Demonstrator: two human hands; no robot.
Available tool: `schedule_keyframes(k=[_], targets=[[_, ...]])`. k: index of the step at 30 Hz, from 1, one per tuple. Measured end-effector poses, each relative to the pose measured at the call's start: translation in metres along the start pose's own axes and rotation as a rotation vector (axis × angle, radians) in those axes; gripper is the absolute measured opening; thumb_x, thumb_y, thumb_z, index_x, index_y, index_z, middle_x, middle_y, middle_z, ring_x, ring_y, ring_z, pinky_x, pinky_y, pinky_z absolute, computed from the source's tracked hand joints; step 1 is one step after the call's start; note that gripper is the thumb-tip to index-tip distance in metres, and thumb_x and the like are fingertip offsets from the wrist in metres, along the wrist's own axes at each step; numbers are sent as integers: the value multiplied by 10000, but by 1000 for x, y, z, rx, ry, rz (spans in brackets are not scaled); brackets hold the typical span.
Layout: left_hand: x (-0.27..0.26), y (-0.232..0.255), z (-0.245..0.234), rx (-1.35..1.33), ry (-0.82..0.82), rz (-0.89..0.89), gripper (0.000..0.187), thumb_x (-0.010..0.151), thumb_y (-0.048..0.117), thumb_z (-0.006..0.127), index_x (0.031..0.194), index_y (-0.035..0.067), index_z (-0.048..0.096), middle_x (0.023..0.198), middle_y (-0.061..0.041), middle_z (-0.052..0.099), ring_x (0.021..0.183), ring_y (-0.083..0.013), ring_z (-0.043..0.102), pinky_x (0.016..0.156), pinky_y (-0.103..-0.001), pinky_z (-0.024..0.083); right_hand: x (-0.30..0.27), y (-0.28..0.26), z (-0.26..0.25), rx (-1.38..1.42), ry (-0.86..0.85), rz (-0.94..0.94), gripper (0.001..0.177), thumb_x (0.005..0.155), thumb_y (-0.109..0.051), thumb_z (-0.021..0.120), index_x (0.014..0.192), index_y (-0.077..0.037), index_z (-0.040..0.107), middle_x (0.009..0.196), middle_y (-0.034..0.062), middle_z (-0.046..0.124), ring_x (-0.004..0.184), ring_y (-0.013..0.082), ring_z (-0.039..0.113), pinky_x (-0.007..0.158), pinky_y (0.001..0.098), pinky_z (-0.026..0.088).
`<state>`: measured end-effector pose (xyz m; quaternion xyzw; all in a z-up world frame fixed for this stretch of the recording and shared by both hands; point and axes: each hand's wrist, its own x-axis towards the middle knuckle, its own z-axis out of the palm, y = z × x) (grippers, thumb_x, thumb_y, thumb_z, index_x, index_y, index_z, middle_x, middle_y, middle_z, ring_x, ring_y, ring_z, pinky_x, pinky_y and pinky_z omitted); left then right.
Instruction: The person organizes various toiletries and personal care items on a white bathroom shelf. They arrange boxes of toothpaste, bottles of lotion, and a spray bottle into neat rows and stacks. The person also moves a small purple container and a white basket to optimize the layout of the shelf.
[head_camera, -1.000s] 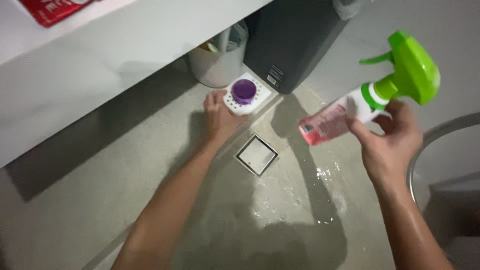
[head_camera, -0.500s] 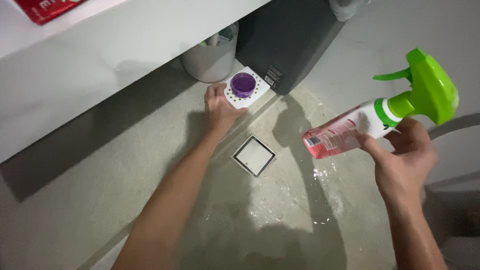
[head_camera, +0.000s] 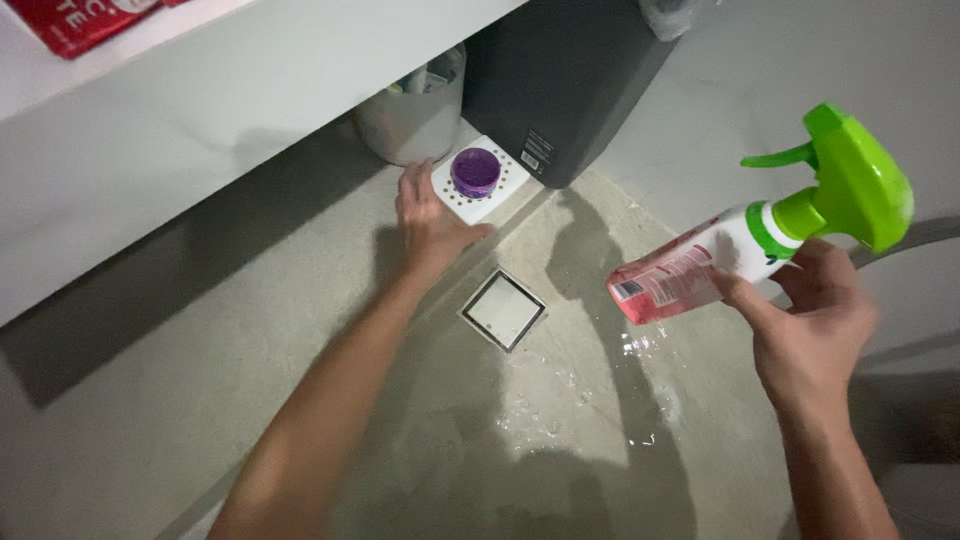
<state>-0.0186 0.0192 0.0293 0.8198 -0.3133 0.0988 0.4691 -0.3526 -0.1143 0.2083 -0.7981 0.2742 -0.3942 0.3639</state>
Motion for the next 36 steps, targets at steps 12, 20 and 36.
schedule_keyframes(k=[12, 20, 36], targets=[[102, -36, -65, 109, -142, -173, 415, 995, 279, 566, 1315, 27, 643, 1309, -264, 634, 1230, -411, 600, 1050, -528, 446, -3, -10, -7, 0, -7, 15, 483, 874, -24, 792, 1303, 84, 598, 1209, 147, 709, 1171, 235, 701, 1007, 371, 587], [130, -34, -57, 355, -129, -281, 476, 1075, 459, 448, 1298, 90, 649, 1332, -200, 629, 1235, -403, 590, 1051, -523, 455, -9, -21, -12, 59, -6, 8, 487, 865, 4, 783, 1304, 99, 596, 1251, 178, 691, 1200, 268, 682, 1011, 407, 588], [80, -9, -88, 114, -99, -355, 662, 938, 411, 716, 1367, -27, 468, 1330, -270, 547, 1217, -376, 576, 987, -494, 467, -11, -31, 2, 109, -76, 70, 564, 823, -46, 800, 1319, 105, 577, 1205, 191, 712, 1184, 275, 704, 1006, 389, 608]])
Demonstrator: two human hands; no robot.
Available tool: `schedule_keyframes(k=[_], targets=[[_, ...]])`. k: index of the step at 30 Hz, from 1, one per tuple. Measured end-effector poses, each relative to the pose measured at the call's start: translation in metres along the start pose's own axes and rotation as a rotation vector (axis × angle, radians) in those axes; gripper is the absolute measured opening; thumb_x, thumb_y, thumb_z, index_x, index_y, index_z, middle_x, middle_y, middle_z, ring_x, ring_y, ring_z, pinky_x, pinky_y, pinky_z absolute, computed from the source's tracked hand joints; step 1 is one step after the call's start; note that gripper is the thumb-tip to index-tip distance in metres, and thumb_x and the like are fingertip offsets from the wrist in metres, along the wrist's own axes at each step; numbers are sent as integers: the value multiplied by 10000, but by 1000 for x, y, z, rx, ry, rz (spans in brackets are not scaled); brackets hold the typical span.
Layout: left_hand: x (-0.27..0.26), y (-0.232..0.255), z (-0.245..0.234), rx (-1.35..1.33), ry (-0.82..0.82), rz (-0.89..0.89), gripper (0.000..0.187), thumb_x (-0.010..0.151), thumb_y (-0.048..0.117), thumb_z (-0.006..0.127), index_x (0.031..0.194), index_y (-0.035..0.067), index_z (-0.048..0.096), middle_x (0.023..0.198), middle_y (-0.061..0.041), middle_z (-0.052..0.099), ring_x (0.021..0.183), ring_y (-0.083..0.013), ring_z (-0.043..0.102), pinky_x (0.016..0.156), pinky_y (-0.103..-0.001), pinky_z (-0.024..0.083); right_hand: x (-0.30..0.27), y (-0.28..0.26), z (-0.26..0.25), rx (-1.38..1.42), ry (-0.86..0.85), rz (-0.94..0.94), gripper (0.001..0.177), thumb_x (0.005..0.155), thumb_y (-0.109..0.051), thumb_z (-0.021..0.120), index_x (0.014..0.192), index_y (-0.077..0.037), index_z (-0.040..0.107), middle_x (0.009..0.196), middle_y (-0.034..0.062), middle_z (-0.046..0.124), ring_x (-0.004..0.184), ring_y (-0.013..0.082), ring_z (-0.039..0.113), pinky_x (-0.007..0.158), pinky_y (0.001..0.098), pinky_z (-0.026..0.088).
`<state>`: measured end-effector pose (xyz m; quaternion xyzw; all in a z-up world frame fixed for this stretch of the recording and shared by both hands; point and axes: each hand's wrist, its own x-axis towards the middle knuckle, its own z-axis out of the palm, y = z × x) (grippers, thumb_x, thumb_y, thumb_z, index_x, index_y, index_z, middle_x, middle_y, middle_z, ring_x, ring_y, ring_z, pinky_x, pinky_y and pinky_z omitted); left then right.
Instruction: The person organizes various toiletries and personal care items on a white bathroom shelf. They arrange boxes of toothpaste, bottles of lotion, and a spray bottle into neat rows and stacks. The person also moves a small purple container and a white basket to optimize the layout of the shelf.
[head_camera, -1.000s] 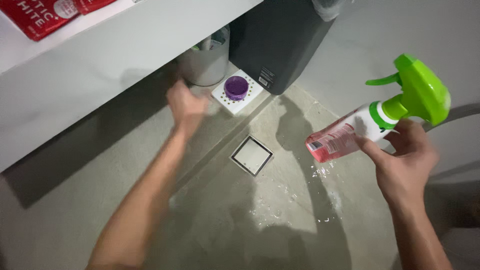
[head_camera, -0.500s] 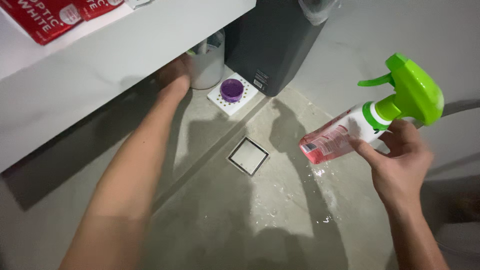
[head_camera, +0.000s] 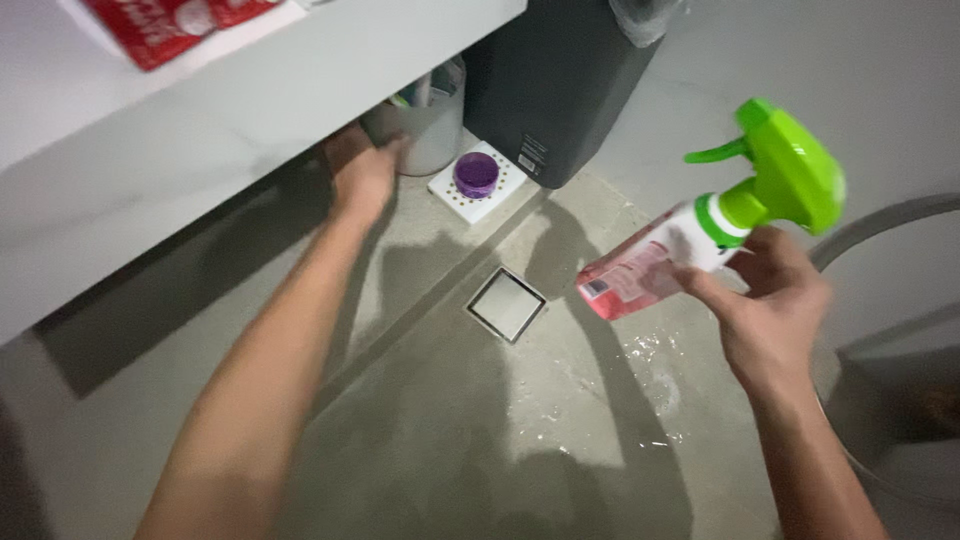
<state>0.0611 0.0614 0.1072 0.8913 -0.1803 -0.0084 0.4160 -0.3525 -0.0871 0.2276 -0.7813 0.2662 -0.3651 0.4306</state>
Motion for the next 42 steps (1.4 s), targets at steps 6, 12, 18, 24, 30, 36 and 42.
schedule_keyframes(k=[6, 12, 18, 24, 30, 36, 42], targets=[[-120, 23, -26, -325, -16, 760, 885, 749, 418, 868, 1418, -16, 484, 1343, -241, 616, 1260, -392, 589, 1067, -490, 457, -16, -25, 33, -8, -65, 19, 579, 783, -118, 830, 1282, 86, 619, 1051, 187, 731, 981, 241, 733, 815, 356, 638], [-245, 95, -83, -236, -327, 535, 795, 675, 494, 898, 1245, 20, 611, 1142, -179, 732, 1022, -303, 733, 853, -410, 581, -46, -87, 71, -67, -89, 164, 600, 710, -206, 895, 1157, 72, 607, 804, 211, 724, 660, 249, 731, 565, 351, 585], [-278, 118, -140, -193, -417, 191, 680, 658, 490, 881, 1130, 47, 676, 979, -100, 789, 893, -232, 790, 803, -363, 617, -60, -120, 77, -18, -250, 193, 588, 743, -291, 880, 1146, 54, 625, 1001, 156, 698, 740, 207, 704, 589, 338, 593], [-261, 109, -186, -948, -561, 250, 505, 752, 192, 853, 1197, 34, 672, 1103, -86, 763, 993, -168, 738, 905, -344, 601, -59, -135, 58, 480, -425, -34, 559, 877, -224, 752, 1355, -2, 567, 1226, 124, 671, 1071, 174, 647, 913, 325, 556], [-258, 138, -218, -878, -676, 266, 474, 741, 143, 843, 1164, -28, 715, 1065, -103, 785, 945, -145, 750, 885, -315, 600, -60, -156, 43, 494, -512, 88, 562, 841, -213, 738, 1352, -23, 603, 1163, 102, 735, 999, 179, 719, 818, 356, 611], [-279, 163, -225, -817, -724, 243, 436, 727, 157, 848, 1100, -45, 750, 1011, -113, 794, 892, -146, 748, 837, -296, 589, -69, -155, 32, 505, -483, 248, 429, 838, -205, 737, 1206, 16, 710, 1067, 103, 770, 910, 166, 729, 710, 358, 616], [-273, 166, -219, -828, -739, 225, 502, 702, 193, 869, 1118, -50, 728, 1022, -116, 788, 887, -151, 758, 829, -309, 605, -65, -151, 30, 514, -439, 267, 384, 857, -193, 717, 1186, 5, 727, 1031, 107, 763, 884, 172, 715, 691, 369, 607]])
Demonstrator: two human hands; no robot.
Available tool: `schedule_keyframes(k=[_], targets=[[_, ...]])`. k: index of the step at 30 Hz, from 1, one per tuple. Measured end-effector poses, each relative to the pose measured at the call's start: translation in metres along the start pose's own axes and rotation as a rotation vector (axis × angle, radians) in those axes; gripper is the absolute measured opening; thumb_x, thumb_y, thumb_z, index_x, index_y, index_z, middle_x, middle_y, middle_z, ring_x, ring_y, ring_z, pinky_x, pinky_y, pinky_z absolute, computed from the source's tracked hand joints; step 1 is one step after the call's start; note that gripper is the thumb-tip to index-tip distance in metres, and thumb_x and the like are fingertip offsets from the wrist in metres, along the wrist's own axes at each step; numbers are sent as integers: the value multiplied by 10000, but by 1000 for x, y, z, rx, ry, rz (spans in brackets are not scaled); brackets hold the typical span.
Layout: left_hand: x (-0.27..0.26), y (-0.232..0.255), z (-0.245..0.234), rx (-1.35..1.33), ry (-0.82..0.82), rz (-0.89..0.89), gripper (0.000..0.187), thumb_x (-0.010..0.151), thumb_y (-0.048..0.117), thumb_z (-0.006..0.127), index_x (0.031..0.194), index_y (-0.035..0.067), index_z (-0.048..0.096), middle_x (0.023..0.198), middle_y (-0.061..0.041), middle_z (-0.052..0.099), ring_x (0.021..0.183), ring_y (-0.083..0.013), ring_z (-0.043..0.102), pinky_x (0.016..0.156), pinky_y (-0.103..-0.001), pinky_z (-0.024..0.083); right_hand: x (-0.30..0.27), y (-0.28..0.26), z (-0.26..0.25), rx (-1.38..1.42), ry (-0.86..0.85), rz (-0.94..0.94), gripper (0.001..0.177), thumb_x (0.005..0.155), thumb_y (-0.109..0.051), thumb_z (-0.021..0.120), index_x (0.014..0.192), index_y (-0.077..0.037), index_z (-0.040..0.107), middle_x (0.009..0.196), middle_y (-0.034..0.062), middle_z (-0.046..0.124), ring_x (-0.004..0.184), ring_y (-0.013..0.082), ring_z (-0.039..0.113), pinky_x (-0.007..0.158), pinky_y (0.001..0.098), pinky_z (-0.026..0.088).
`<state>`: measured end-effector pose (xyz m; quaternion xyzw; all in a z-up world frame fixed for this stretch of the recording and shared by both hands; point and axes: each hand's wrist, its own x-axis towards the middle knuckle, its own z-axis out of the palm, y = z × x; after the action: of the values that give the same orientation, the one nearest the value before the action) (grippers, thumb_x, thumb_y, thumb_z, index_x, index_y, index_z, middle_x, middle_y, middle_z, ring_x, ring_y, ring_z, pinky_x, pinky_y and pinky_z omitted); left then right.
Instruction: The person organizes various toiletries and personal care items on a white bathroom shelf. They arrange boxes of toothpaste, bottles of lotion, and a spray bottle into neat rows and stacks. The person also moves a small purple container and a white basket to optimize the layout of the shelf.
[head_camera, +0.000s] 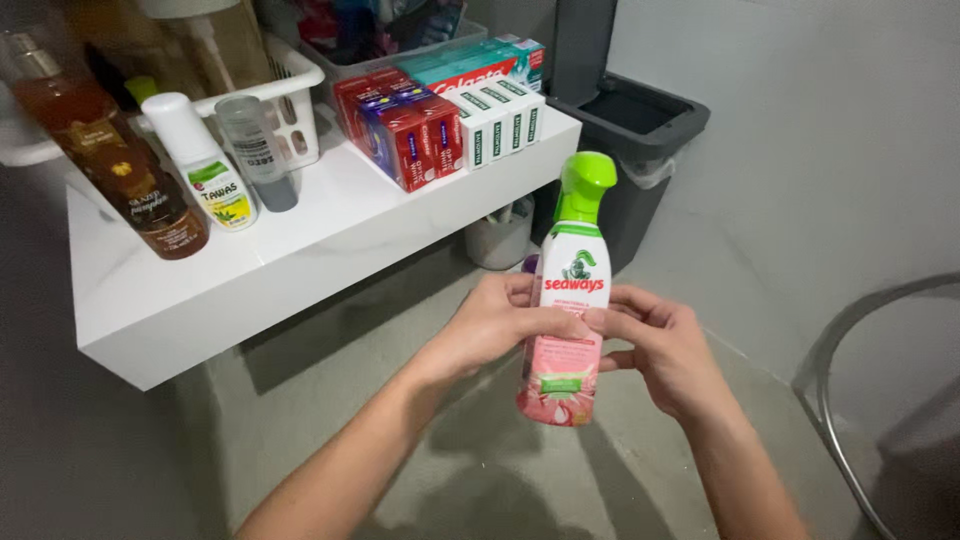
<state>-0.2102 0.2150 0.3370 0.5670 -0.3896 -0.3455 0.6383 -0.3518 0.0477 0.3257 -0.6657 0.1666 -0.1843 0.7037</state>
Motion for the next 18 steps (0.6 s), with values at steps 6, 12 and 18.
schedule_keyframes(k=[6, 12, 18], targets=[[44, 1, 1, 7, 29, 105, 545, 717, 220, 874, 1169, -30, 700, 1083, -108, 767, 940, -142, 737, 851, -306, 592, 28, -20, -20, 24, 18, -55, 371, 876, -174, 693, 1197, 12, 702, 1084, 91, 751, 924, 176, 708, 738, 373, 599], [115, 92, 32, 152, 139, 93, 622, 665, 281, 897, 1171, -23, 700, 1026, -108, 775, 900, -161, 746, 806, -312, 616, 63, -110, -56, 124, 135, -113, 452, 880, -142, 660, 1285, 58, 647, 1140, 140, 725, 1001, 217, 721, 793, 431, 596], [184, 255, 76, 146, 174, 303, 845, 659, 441, 885, 1322, -21, 639, 1129, -121, 753, 989, -169, 747, 860, -326, 612, 85, -272, -98, 124, 332, -237, 439, 892, -86, 615, 1302, 65, 649, 1142, 146, 719, 1003, 242, 703, 814, 483, 609]])
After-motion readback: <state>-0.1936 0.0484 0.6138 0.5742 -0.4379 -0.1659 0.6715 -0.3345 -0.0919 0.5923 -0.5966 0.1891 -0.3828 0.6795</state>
